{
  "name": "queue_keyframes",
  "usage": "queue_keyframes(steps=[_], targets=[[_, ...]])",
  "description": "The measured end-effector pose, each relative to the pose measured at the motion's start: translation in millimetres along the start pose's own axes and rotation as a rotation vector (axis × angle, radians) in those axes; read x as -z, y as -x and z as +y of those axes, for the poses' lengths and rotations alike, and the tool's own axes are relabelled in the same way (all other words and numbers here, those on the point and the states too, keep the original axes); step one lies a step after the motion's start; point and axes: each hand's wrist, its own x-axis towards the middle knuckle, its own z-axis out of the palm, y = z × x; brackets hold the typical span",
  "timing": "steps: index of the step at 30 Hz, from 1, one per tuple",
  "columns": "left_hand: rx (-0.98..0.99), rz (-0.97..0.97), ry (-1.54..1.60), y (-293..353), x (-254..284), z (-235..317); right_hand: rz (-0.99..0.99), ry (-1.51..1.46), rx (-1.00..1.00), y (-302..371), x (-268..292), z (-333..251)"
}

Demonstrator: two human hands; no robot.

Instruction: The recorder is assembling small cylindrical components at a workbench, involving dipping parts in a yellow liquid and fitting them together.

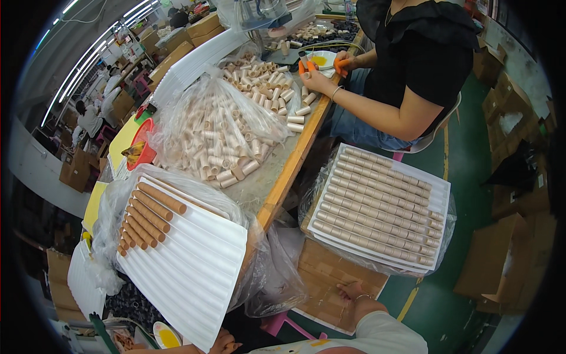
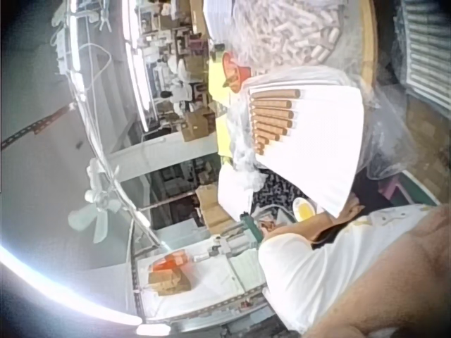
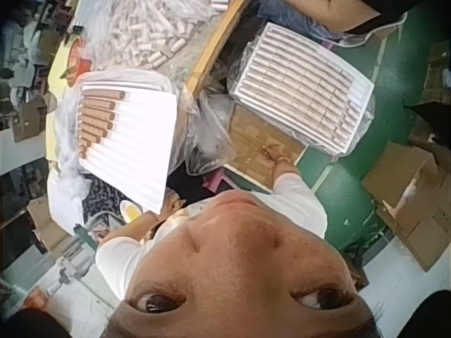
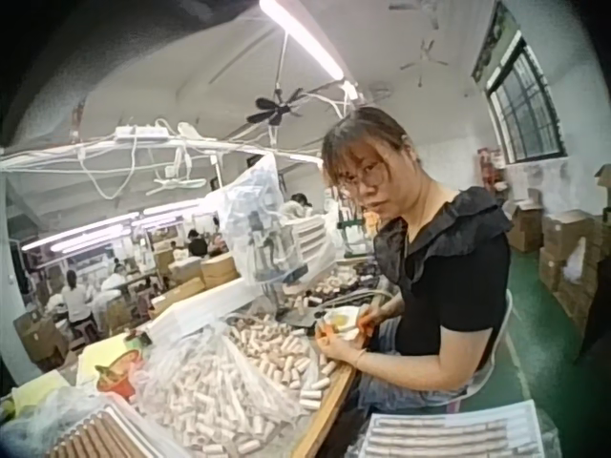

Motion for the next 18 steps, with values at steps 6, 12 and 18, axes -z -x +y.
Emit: queue_keyframes(steps=[6,12,18], targets=[[0.039,-0.032,0.011,7.1,-6.5,-0.9,-0.005,-0.011,0.034,4.1,0.6,-4.1],[-0.074,0.1,0.145,-18.0,10.9,4.5,0.039,0.038,0.022,19.0,2.3,-10.7],[-0.003,-0.081,0.071,-4.6,-0.5,-8.4,-0.014,0.019,0.013,6.5,-1.6,-8.1]])
